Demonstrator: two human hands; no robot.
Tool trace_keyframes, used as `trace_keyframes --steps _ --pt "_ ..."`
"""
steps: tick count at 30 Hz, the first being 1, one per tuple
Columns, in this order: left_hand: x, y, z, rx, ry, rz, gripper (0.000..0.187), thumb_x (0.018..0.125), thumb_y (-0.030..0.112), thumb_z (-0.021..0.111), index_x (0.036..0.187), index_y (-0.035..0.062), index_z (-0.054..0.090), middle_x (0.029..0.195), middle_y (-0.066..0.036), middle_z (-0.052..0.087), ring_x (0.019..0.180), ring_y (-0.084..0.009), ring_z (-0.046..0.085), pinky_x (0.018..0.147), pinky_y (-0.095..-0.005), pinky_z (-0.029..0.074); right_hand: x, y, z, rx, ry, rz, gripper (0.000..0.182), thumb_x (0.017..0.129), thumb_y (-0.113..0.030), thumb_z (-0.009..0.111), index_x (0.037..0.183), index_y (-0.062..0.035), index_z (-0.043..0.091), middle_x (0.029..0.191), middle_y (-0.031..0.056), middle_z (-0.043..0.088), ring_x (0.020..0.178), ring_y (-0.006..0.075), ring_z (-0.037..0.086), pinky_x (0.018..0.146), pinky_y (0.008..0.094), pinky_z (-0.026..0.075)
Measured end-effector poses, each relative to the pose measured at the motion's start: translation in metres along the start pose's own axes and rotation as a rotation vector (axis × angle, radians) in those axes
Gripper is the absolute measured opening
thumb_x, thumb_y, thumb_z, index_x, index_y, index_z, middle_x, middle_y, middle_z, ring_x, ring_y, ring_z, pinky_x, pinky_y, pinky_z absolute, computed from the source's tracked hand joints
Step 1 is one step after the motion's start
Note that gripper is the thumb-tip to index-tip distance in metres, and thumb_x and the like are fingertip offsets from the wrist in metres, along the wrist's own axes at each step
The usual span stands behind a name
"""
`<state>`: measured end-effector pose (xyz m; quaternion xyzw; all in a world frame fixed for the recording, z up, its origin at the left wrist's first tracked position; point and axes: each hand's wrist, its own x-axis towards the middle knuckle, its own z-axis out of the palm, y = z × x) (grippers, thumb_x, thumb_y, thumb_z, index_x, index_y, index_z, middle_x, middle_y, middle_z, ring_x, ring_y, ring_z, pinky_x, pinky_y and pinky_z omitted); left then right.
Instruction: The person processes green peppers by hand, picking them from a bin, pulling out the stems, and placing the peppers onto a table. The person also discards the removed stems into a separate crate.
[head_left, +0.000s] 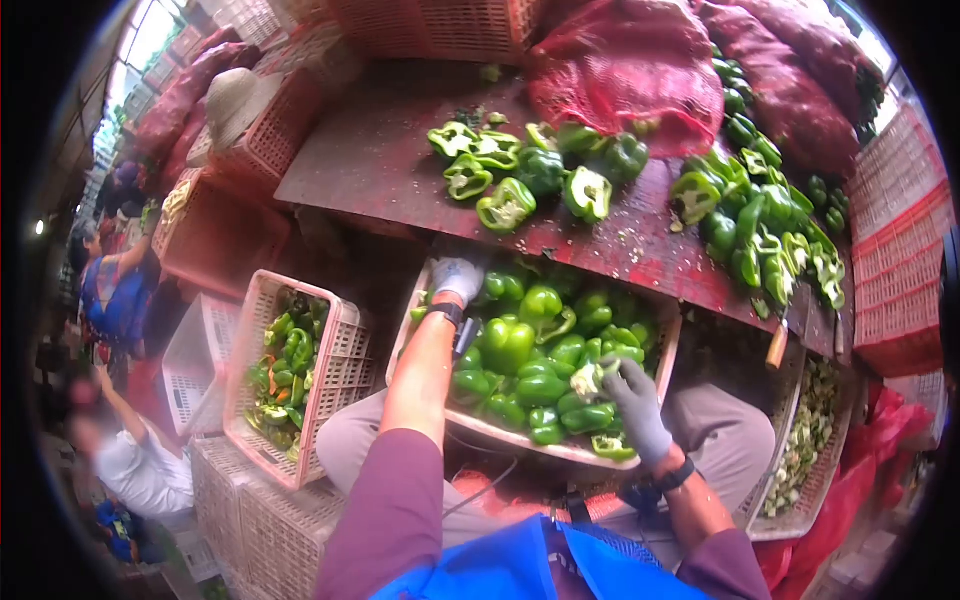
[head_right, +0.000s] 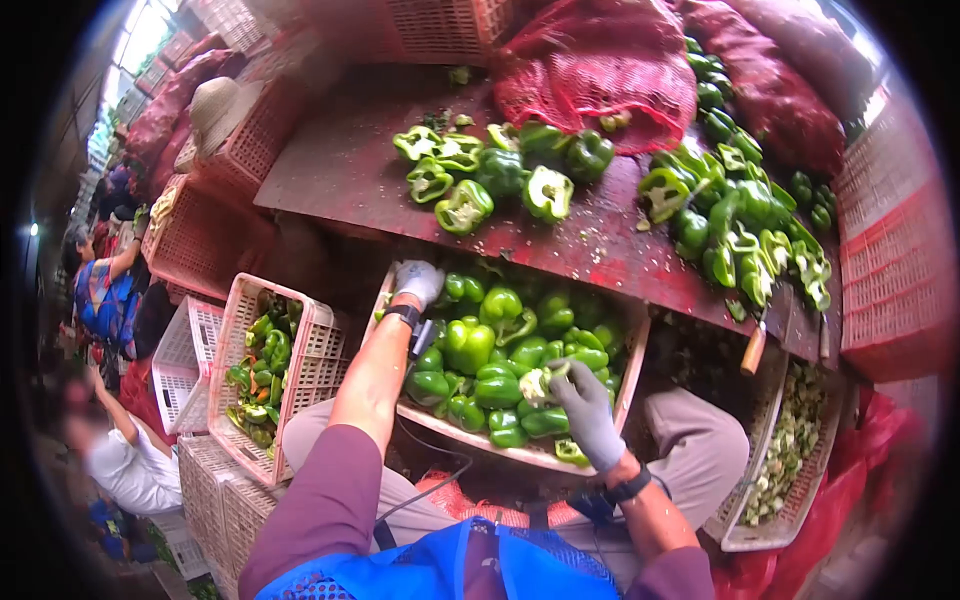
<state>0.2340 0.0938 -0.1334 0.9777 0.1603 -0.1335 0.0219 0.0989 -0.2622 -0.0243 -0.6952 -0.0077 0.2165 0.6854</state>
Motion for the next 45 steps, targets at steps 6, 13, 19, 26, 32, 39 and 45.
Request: trace_keyframes --steps 6,13,19,26,32,39,45 --pt "-0.064 0.0 -0.013 -0.277 0.668 0.147 0.045 0.094 0.044 0.057 0.11 0.0032 0.066 0.115 -0.02 0.065 0.113 -0.0381 0.058 0.101 -0.0507 0.041 0.022 -0.024 0.007 0.225 -0.073 0.04 0.027 0.096 -0.017 0.062 0.119 -0.0036 0.058 0.101 0.0 0.061 0.089 0.009 0.057 0.081 0.025 0.05" --pt "-0.231 0.082 -0.068 -1.603 -0.352 0.294 0.041 0.103 0.043 0.05 0.123 0.0076 0.057 0.099 -0.001 0.06 0.066 -0.0075 0.057 0.058 -0.0236 0.047 0.013 -0.029 0.046 -0.453 -0.01 -0.442 0.034 0.086 -0.014 0.073 0.114 -0.0048 0.057 0.091 0.0007 0.062 0.084 0.0082 0.057 0.074 0.0269 0.048" --pt "-0.242 0.088 -0.047 -1.774 -0.429 0.308 0.036 0.105 0.041 0.045 0.106 0.0091 0.062 0.087 0.005 0.058 0.075 -0.0027 0.049 0.065 -0.0202 0.041 0.003 -0.022 0.03 -0.083 -0.206 -0.224 0.033 0.089 -0.017 0.072 0.115 -0.0057 0.056 0.095 0.0005 0.061 0.083 0.0077 0.057 0.074 0.0256 0.048" --pt "-0.257 0.091 -0.061 -1.88 -0.491 0.297 0.033 0.103 0.043 0.047 0.101 0.014 0.061 0.073 0.009 0.052 0.054 0.0 0.04 0.046 -0.0181 0.028 -0.013 -0.018 0.035 0.411 -0.232 -0.015 0.021 0.091 -0.012 0.067 0.107 -0.0044 0.057 0.091 0.0035 0.064 0.077 0.01 0.06 0.07 0.0258 0.049" --pt "-0.264 0.085 -0.072 -1.856 -0.661 0.22 0.031 0.102 0.045 0.05 0.102 0.0171 0.062 0.065 0.007 0.051 0.044 -0.0036 0.037 0.04 -0.0199 0.024 -0.045 -0.04 0.025 -0.544 -0.121 -0.722 0.034 0.079 -0.003 0.063 0.112 -0.0021 0.052 0.085 0.021 0.063 0.079 0.0395 0.063 0.068 0.0457 0.048" --pt "-0.273 0.113 -0.125 -1.62 -0.244 0.235 0.03 0.102 0.041 0.051 0.091 0.0155 0.061 0.063 0.007 0.05 0.047 -0.0023 0.041 0.041 -0.0204 0.029 -0.021 -0.011 -0.001 -0.58 0.256 -0.614 0.021 0.086 -0.006 0.062 0.107 -0.005 0.06 0.088 0.0209 0.065 0.083 0.0385 0.065 0.072 0.0458 0.05" --pt "-0.333 0.243 -0.181 -1.4 -0.334 0.985 0.045 0.101 0.027 0.054 0.139 0.0156 0.032 0.118 -0.008 0.047 0.086 -0.0119 0.053 0.076 -0.025 0.041 -0.011 0.023 0.008 -0.858 0.309 -0.5 0.036 0.097 -0.024 0.055 0.129 -0.0093 0.05 0.116 0.0214 0.061 0.105 0.0354 0.063 0.089 0.0461 0.05"
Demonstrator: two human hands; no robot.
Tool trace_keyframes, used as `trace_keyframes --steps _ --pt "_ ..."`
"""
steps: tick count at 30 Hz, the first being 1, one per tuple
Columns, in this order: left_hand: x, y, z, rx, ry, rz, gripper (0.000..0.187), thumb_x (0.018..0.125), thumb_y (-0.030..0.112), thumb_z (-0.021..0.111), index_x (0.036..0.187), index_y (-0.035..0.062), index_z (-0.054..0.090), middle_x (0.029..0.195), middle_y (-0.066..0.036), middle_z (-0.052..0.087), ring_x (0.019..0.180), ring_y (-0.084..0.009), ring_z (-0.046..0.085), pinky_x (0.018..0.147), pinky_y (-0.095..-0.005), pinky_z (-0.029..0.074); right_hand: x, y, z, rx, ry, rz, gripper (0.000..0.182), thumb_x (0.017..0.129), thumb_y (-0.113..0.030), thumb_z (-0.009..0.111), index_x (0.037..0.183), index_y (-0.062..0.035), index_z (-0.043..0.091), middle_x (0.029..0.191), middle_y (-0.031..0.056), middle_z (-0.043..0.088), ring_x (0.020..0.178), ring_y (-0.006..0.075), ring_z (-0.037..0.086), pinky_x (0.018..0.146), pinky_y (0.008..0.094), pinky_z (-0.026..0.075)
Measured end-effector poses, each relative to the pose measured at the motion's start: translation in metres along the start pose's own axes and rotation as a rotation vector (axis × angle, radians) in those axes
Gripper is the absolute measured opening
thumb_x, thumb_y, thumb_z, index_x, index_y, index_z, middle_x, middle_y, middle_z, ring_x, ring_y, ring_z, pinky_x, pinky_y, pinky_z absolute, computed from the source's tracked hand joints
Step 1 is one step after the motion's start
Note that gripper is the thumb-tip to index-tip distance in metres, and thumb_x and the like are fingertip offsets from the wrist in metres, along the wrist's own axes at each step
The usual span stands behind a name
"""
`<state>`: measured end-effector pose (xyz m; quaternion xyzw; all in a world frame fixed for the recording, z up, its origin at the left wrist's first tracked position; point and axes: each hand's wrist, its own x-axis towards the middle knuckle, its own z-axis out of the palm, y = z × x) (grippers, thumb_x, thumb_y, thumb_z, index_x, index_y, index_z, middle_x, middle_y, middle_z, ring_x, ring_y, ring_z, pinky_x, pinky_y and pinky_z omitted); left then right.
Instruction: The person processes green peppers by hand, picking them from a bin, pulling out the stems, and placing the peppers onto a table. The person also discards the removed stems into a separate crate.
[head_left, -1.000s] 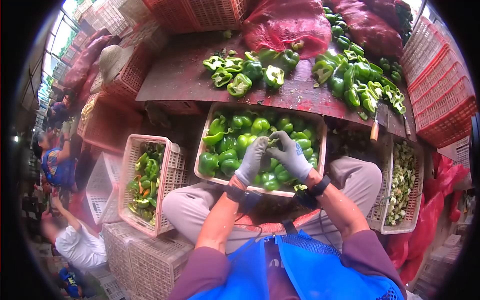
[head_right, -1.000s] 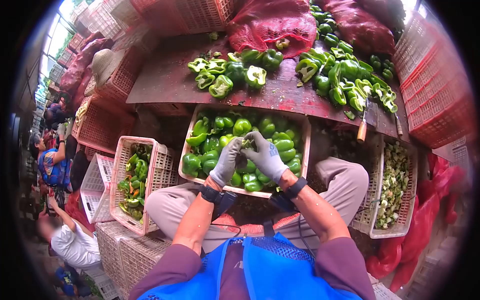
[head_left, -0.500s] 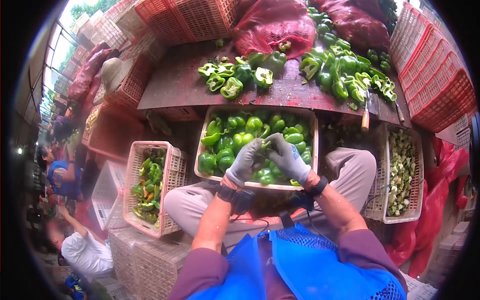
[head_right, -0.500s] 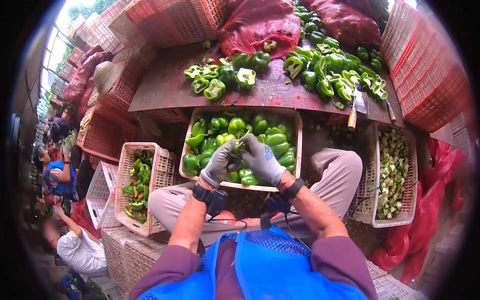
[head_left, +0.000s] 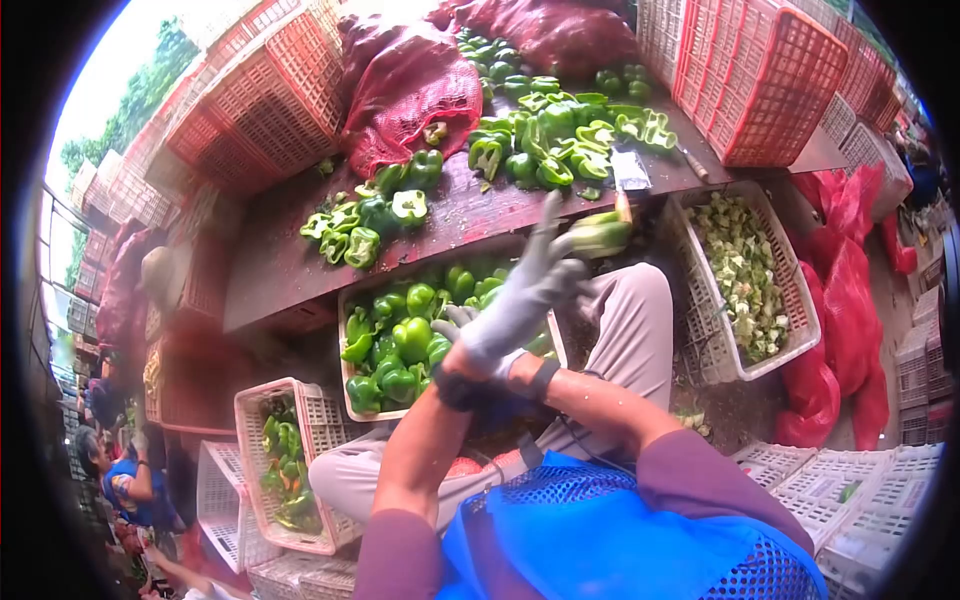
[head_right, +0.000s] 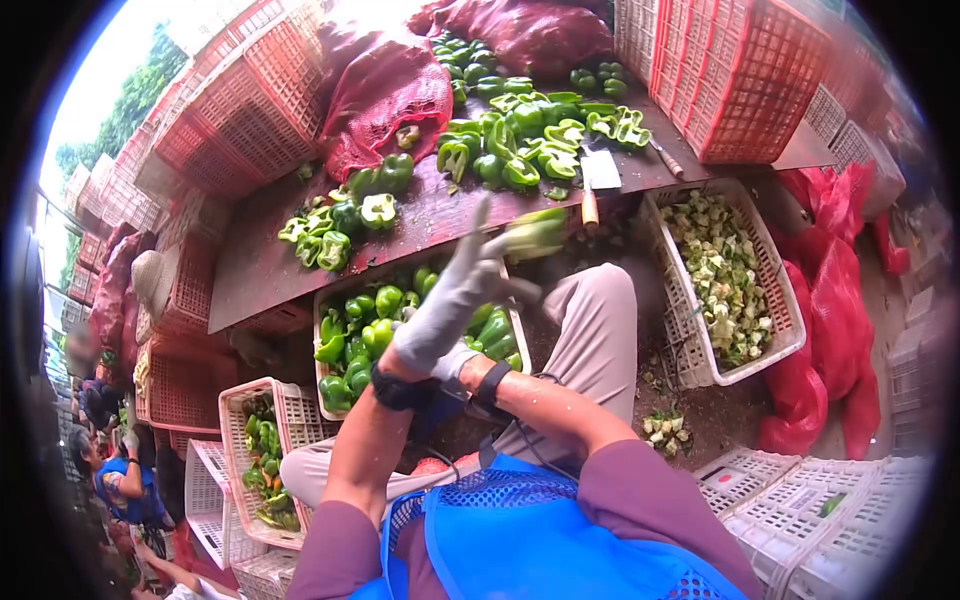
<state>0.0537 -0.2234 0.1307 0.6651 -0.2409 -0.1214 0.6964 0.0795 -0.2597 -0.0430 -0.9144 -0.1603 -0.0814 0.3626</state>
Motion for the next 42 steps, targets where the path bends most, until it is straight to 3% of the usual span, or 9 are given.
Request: trace_keyframes --steps 2,8,13,21,23,26,35,39,42 --pt "0.018 0.009 0.002 0.002 -0.068 0.06 0.073 0.099 0.02 0.057 0.159 0.0164 0.015 0.144 -0.016 0.046 0.105 -0.017 0.059 0.092 -0.0275 0.047 -0.004 0.003 0.003 -0.197 -0.003 -0.01 0.043 0.098 -0.03 0.053 0.135 -0.0098 0.045 0.125 0.0199 0.057 0.112 0.0346 0.06 0.095 0.0459 0.049" --pt "-0.062 -0.063 -0.231 0.508 0.542 -0.269 0.042 0.098 0.029 0.055 0.134 0.0076 0.058 0.124 -0.016 0.065 0.111 -0.024 0.062 0.097 -0.032 0.047 0.021 0.074 -0.034 0.189 -0.049 0.658 0.065 0.086 -0.03 0.059 0.143 -0.0084 0.037 0.138 0.0239 0.047 0.126 0.0401 0.05 0.103 0.0476 0.044" --pt "-0.194 -0.152 -0.35 1.111 0.673 -0.756 0.058 0.09 0.046 0.057 0.132 0.0053 0.058 0.126 -0.026 0.061 0.124 -0.0381 0.055 0.104 -0.0413 0.043 0.04 0.129 -0.007 0.126 -0.219 0.951 0.069 0.083 -0.024 0.055 0.145 -0.002 0.034 0.141 0.0287 0.048 0.13 0.0419 0.049 0.106 0.0461 0.043" --pt "-0.264 -0.283 -0.387 0.636 0.777 -0.928 0.049 0.095 0.048 0.056 0.11 0.0044 0.07 0.101 -0.015 0.072 0.093 -0.023 0.067 0.079 -0.0393 0.052 0.033 0.133 -0.007 -0.142 -0.444 0.871 0.057 0.085 -0.018 0.055 0.136 0.0031 0.045 0.133 0.0272 0.057 0.125 0.0373 0.055 0.102 0.0426 0.046" --pt "-0.262 -0.269 -0.383 0.698 0.681 -0.961 0.058 0.093 0.055 0.044 0.109 0.0059 0.07 0.109 -0.025 0.068 0.107 -0.0416 0.062 0.089 -0.0469 0.048 0.025 0.135 -0.006 -0.142 -0.422 0.846 0.056 0.084 -0.019 0.055 0.135 0.004 0.045 0.131 0.028 0.057 0.124 0.0383 0.056 0.102 0.0428 0.046" --pt "-0.298 -0.309 -0.408 0.55 0.728 -0.858 0.027 0.093 0.025 0.052 0.093 0.004 0.07 0.084 -0.005 0.067 0.077 -0.0154 0.059 0.069 -0.0332 0.049 0.014 0.131 -0.005 -0.161 -0.417 0.83 0.054 0.084 -0.02 0.055 0.131 0.0053 0.046 0.125 0.0314 0.059 0.119 0.0413 0.058 0.101 0.0445 0.047" --pt "-0.335 -0.274 -0.352 0.477 0.618 -0.938 0.027 0.096 0.019 0.053 0.112 -0.0012 0.064 0.094 -0.01 0.068 0.08 -0.0191 0.061 0.069 -0.0358 0.051 -0.009 0.133 -0.032 -0.272 -0.634 0.782 0.051 0.084 -0.026 0.058 0.126 0.0031 0.053 0.123 0.0297 0.062 0.117 0.0386 0.061 0.097 0.044 0.05" --pt "-0.313 -0.245 -0.341 0.71 0.521 -1.136 0.038 0.093 0.03 0.061 0.114 -0.0016 0.066 0.103 -0.019 0.071 0.091 -0.0278 0.067 0.081 -0.0391 0.052 0.08 0.102 -0.071 -0.588 -0.226 0.339 0.034 0.087 -0.029 0.06 0.114 -0.0085 0.059 0.107 0.0167 0.066 0.098 0.0335 0.067 0.085 0.0449 0.053" --pt "-0.279 -0.218 -0.322 1.057 0.724 -0.834 0.039 0.09 0.028 0.062 0.118 0.0014 0.065 0.116 -0.022 0.066 0.105 -0.0363 0.064 0.092 -0.0418 0.05 0.17 0.091 -0.072 -0.615 0.142 -0.003 0.022 0.087 -0.023 0.058 0.105 -0.0097 0.061 0.099 0.0141 0.065 0.088 0.0322 0.067 0.077 0.0454 0.053"
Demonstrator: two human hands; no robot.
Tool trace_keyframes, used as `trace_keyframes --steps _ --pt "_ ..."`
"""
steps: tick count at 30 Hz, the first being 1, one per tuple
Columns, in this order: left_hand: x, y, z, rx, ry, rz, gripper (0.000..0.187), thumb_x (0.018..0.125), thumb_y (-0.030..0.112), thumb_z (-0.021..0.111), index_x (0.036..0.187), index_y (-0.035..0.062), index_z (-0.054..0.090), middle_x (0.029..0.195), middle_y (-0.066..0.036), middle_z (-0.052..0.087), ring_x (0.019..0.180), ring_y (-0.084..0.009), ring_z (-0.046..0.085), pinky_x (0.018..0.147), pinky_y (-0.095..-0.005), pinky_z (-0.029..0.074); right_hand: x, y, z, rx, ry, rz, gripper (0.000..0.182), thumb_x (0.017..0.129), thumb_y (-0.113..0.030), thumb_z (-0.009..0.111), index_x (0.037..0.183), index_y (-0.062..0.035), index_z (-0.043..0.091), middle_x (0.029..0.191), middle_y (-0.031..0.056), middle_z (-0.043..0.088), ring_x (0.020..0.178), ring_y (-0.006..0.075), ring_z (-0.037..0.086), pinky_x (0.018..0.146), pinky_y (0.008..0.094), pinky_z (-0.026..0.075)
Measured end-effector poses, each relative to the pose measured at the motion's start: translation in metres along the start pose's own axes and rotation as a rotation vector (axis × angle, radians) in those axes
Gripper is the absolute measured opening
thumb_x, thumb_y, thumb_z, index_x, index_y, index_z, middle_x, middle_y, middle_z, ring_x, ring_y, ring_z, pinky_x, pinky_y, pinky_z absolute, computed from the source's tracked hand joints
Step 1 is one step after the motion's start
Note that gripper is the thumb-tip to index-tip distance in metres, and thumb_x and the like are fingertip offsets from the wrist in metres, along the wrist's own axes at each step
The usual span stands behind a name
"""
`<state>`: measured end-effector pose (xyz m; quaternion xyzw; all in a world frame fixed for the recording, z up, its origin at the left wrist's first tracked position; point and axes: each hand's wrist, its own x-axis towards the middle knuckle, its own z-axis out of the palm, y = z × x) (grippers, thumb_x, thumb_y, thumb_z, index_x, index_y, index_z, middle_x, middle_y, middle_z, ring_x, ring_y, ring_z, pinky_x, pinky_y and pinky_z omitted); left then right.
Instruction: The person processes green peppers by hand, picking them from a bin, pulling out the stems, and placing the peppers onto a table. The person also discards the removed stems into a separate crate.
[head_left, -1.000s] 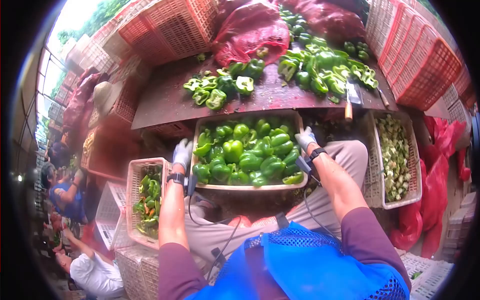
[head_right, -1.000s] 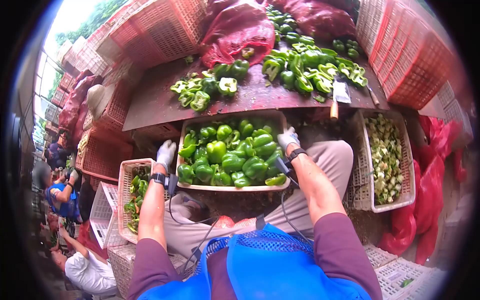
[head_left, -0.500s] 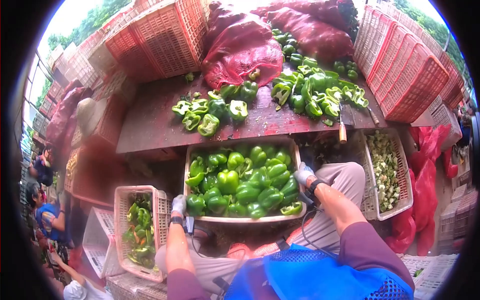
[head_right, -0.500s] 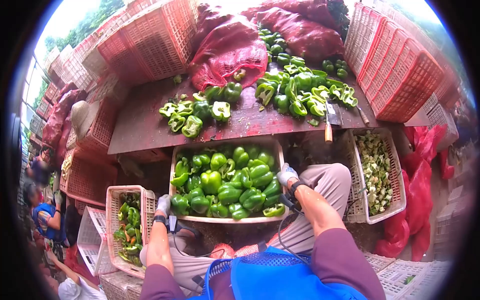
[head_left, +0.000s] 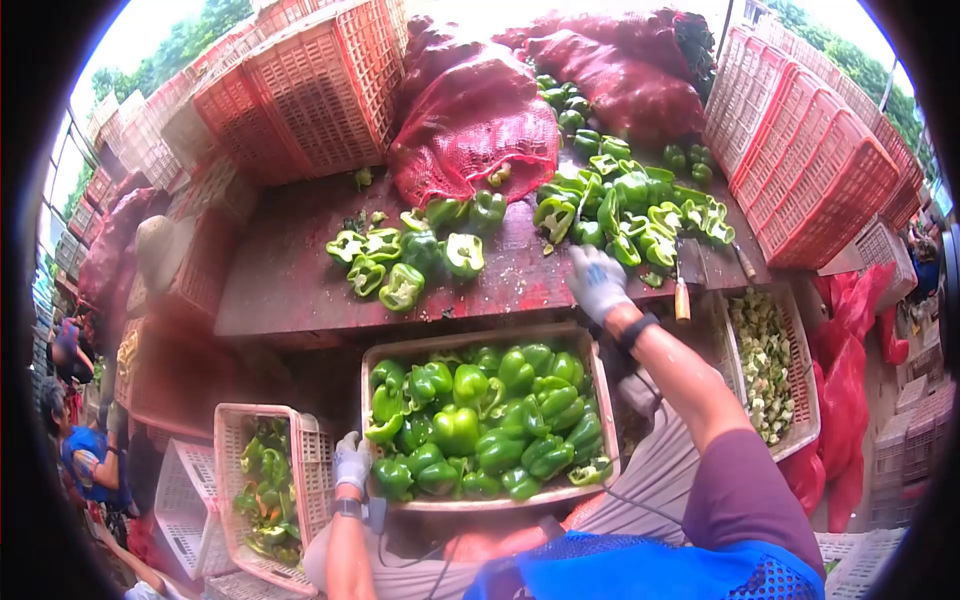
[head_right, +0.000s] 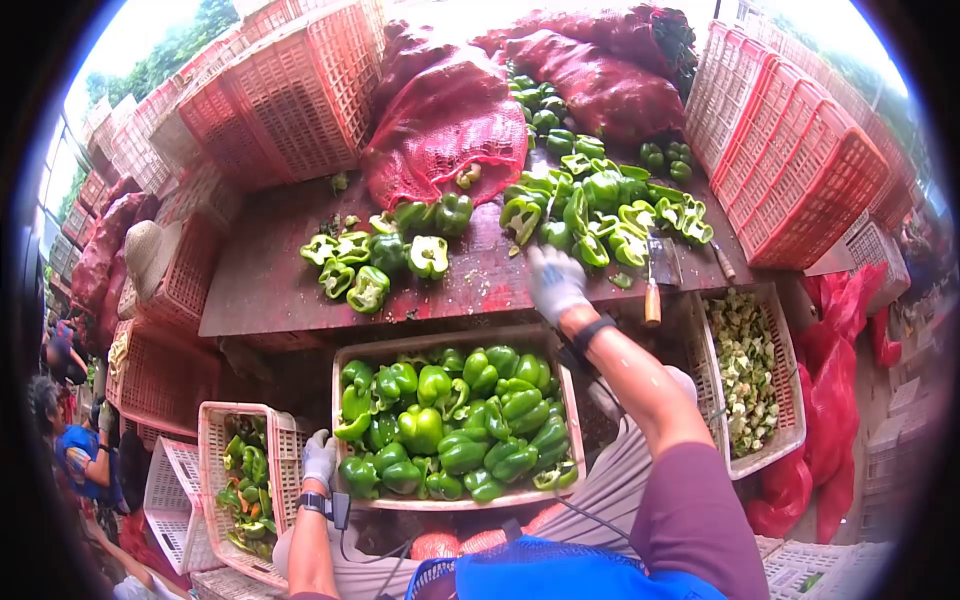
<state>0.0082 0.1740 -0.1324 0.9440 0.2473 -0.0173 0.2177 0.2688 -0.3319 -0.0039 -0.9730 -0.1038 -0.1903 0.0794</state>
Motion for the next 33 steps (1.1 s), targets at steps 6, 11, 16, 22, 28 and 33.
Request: trace_keyframes --steps 6,11,16,22,28,33 --pt "-0.022 0.112 -0.017 -0.19 0.012 0.325 0.032 0.087 0.019 0.064 0.116 0.0061 0.065 0.112 -0.017 0.066 0.106 -0.0355 0.061 0.096 -0.0417 0.048 0.124 -0.014 0.091 -0.38 -0.031 0.01 0.023 0.09 -0.018 0.053 0.104 -0.0078 0.068 0.1 0.0125 0.066 0.09 0.0306 0.066 0.068 0.0465 0.051" --pt "-0.047 0.169 -0.011 -0.187 0.121 0.621 0.026 0.085 0.013 0.064 0.11 0.0058 0.066 0.108 -0.017 0.067 0.1 -0.035 0.064 0.09 -0.0436 0.05 0.134 0.01 0.132 -0.49 0.039 0.087 0.02 0.089 -0.017 0.054 0.098 -0.0114 0.071 0.099 0.0127 0.066 0.088 0.0282 0.064 0.069 0.0449 0.049" --pt "-0.06 0.186 0.006 -0.423 -0.081 0.501 0.028 0.088 0.014 0.062 0.113 0.0041 0.066 0.11 -0.017 0.067 0.102 -0.0338 0.064 0.09 -0.0405 0.051 0.096 0.011 0.092 -0.019 -0.166 0.017 0.017 0.084 -0.017 0.067 0.099 -0.0081 0.064 0.103 0.018 0.066 0.095 0.0353 0.066 0.076 0.0437 0.054" --pt "-0.053 0.229 -0.005 -1.279 -0.552 0.073 0.05 0.098 0.036 0.055 0.139 0.0078 0.049 0.13 -0.011 0.058 0.097 -0.0194 0.066 0.081 -0.0323 0.053 0.027 -0.052 0.011 1.216 -0.653 0.044 0.024 0.088 -0.011 0.065 0.111 -0.0048 0.061 0.098 0.0056 0.067 0.085 0.0157 0.065 0.076 0.0294 0.053" --pt "-0.038 0.259 -0.009 -1.635 -0.783 0.086 0.078 0.093 0.059 0.056 0.151 0.015 0.028 0.137 -0.013 0.048 0.111 -0.0227 0.058 0.093 -0.0415 0.052 -0.055 -0.127 -0.042 1.549 -1.06 -0.087 0.024 0.094 -0.017 0.066 0.115 -0.0069 0.06 0.099 -0.0026 0.064 0.085 0.0052 0.059 0.074 0.0243 0.05" --pt "-0.067 0.278 -0.008 -1.319 -0.37 0.146 0.059 0.084 0.025 0.076 0.135 0.0054 0.053 0.12 -0.009 0.061 0.105 -0.0161 0.061 0.091 -0.0285 0.05 -0.096 -0.138 -0.037 1.312 -0.801 -0.263 0.013 0.092 -0.015 0.065 0.099 -0.0038 0.064 0.085 0.0013 0.069 0.077 0.0077 0.06 0.069 0.0296 0.051"
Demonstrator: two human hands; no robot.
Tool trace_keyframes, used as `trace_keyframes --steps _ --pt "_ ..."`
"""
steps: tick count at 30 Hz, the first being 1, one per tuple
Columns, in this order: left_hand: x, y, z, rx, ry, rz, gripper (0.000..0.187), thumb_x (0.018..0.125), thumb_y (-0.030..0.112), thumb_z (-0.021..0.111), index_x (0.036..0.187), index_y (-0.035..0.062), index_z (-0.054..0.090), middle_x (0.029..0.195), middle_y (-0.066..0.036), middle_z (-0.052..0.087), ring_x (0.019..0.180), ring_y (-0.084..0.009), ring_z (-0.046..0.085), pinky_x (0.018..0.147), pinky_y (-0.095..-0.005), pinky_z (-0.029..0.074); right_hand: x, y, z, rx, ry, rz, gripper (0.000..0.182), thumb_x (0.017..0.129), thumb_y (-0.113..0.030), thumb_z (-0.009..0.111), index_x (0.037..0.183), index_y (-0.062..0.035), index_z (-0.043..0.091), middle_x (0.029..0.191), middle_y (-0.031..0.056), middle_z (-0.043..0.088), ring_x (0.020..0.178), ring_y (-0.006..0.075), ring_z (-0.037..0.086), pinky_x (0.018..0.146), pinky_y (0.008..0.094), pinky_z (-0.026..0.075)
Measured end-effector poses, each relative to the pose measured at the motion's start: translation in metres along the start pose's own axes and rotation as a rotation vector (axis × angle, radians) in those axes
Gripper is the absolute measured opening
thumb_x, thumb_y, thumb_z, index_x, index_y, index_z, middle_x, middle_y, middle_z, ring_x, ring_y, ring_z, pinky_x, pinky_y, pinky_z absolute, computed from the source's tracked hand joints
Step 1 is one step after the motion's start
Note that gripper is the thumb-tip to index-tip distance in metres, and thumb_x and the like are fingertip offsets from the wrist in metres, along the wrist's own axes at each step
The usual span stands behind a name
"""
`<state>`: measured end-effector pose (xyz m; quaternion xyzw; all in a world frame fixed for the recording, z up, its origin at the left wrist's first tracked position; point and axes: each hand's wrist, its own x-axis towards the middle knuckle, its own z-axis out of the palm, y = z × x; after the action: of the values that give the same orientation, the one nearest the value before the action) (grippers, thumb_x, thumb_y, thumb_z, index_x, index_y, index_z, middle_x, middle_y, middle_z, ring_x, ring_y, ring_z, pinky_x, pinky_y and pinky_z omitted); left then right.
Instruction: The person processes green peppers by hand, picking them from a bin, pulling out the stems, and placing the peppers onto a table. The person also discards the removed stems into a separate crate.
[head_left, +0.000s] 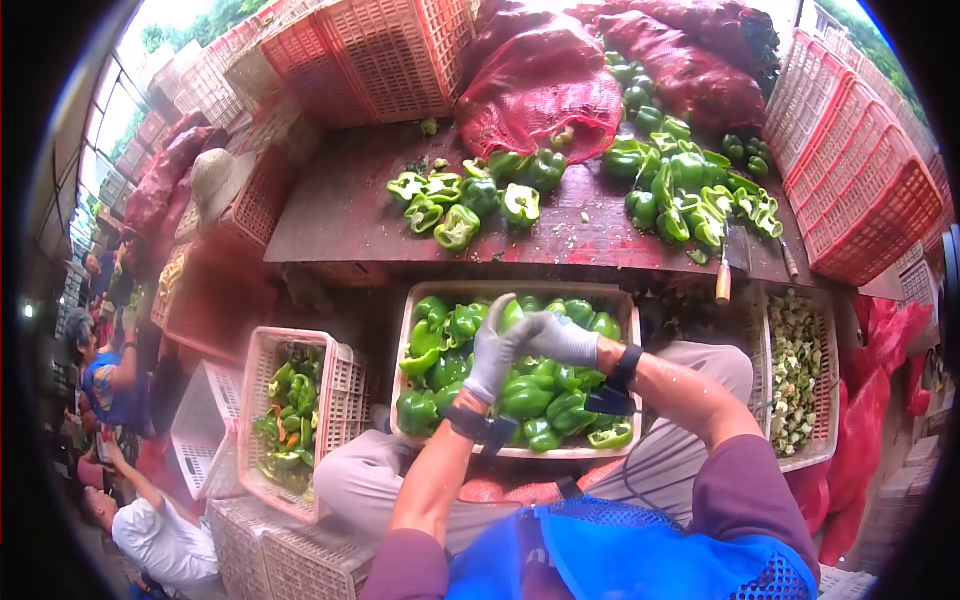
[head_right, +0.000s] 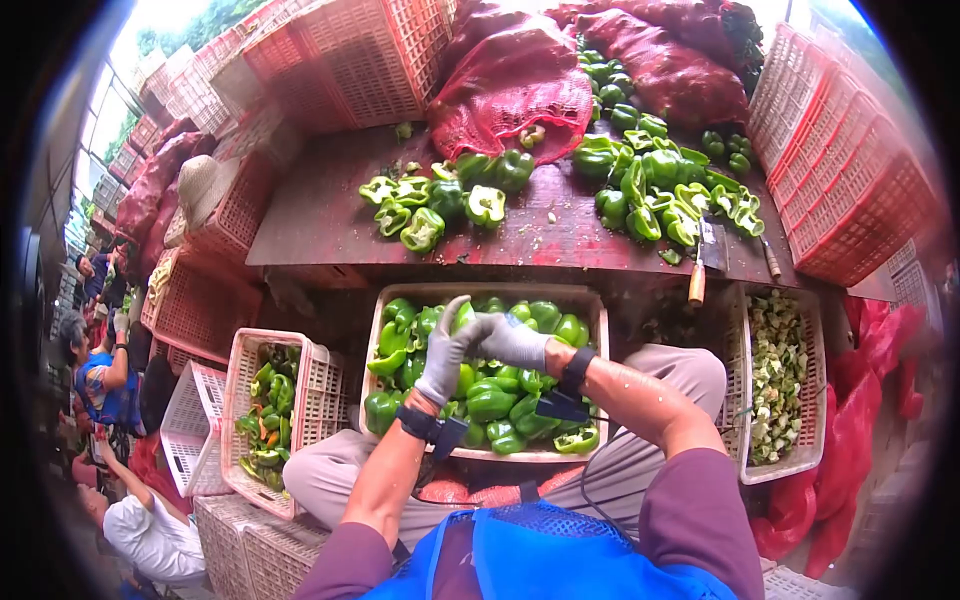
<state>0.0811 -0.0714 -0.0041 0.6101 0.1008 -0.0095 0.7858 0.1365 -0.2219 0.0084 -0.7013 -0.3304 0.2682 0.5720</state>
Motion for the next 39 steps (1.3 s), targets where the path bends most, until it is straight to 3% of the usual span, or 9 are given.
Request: trace_keyframes --steps 4,10,16,21,26,30,35,37,39 --pt "-0.013 -0.019 0.002 0.724 0.086 0.394 0.06 0.075 0.021 0.08 0.13 0.0079 0.057 0.125 -0.015 0.057 0.119 -0.0285 0.054 0.104 -0.0377 0.042 -0.032 0.0 -0.018 -0.68 -0.132 0.168 0.02 0.088 -0.013 0.056 0.103 -0.0059 0.065 0.085 0.0191 0.069 0.085 0.0339 0.069 0.074 0.0455 0.051" --pt "0.001 -0.063 -0.013 1.626 -0.107 0.371 0.06 0.082 0.042 0.07 0.137 0.026 0.053 0.144 -0.011 0.045 0.129 -0.0412 0.04 0.103 -0.0531 0.037 -0.143 -0.053 -0.152 -0.909 0.312 0.537 0.023 0.09 -0.026 0.057 0.103 -0.0085 0.065 0.091 0.0198 0.069 0.088 0.0368 0.068 0.076 0.0479 0.052" --pt "0.027 -0.095 0.007 1.699 -0.209 0.347 0.062 0.09 0.048 0.058 0.147 0.0292 0.043 0.153 -0.007 0.04 0.142 -0.0414 0.028 0.113 -0.0636 0.015 -0.22 -0.024 -0.236 -1.435 0.479 0.847 0.029 0.09 -0.029 0.058 0.111 -0.01 0.065 0.109 0.0172 0.067 0.104 0.036 0.063 0.085 0.048 0.051" --pt "0.033 -0.085 0.009 1.668 -0.27 0.539 0.068 0.09 0.048 0.059 0.148 0.0224 0.037 0.154 -0.012 0.036 0.139 -0.0392 0.029 0.112 -0.0615 0.017 -0.12 0.033 -0.251 -1.047 0.592 0.5 0.032 0.089 -0.024 0.057 0.117 -0.0116 0.066 0.106 0.0149 0.069 0.1 0.0325 0.067 0.083 0.0456 0.052" --pt "0.069 -0.104 0.052 1.718 -0.474 0.541 0.079 0.094 0.053 0.052 0.158 0.0252 0.015 0.162 -0.014 0.021 0.15 -0.038 0.009 0.118 -0.0635 0.005 -0.029 0.077 -0.255 -1.276 0.885 0.836 0.035 0.088 -0.019 0.056 0.121 -0.0134 0.067 0.105 0.011 0.072 0.098 0.0279 0.069 0.081 0.0434 0.053" --pt "0.028 -0.098 0.001 1.87 -0.324 0.695 0.067 0.095 0.051 0.047 0.151 0.0155 0.038 0.156 -0.014 0.035 0.141 -0.0375 0.03 0.116 -0.0558 0.019 -0.031 0.088 -0.24 -1.347 0.902 0.739 0.021 0.091 -0.017 0.053 0.099 -0.0168 0.073 0.09 0.0048 0.074 0.09 0.0252 0.07 0.072 0.0413 0.049" --pt "0.035 -0.103 -0.022 1.832 -0.261 0.749 0.06 0.098 0.045 0.044 0.15 0.0136 0.04 0.157 -0.011 0.034 0.142 -0.0353 0.028 0.117 -0.0526 0.019 -0.055 0.067 -0.193 -1.43 0.724 0.289 0.012 0.079 -0.019 0.063 0.087 -0.0141 0.07 0.085 0.0053 0.07 0.078 0.0244 0.068 0.064 0.0394 0.049" --pt "0.047 -0.091 0.001 1.847 -0.235 0.159 0.058 0.1 0.041 0.042 0.151 0.0121 0.037 0.158 -0.01 0.033 0.142 -0.0314 0.029 0.117 -0.0516 0.019 -0.061 0.035 -0.154 -1.381 0.676 0.02 0.011 0.073 -0.019 0.066 0.082 -0.0123 0.066 0.081 0.0047 0.065 0.073 0.0242 0.067 0.06 0.0376 0.049" --pt "0.097 -0.168 -0.055 1.063 -0.163 0.246 0.055 0.101 0.035 0.041 0.149 0.0101 0.037 0.155 -0.011 0.037 0.138 -0.0286 0.036 0.115 -0.0501 0.026 -0.048 0.041 -0.116 -1.251 0.613 -0.209 0.012 0.073 -0.019 0.066 0.081 -0.0113 0.065 0.08 0.0054 0.063 0.075 0.0247 0.066 0.063 0.0388 0.05"
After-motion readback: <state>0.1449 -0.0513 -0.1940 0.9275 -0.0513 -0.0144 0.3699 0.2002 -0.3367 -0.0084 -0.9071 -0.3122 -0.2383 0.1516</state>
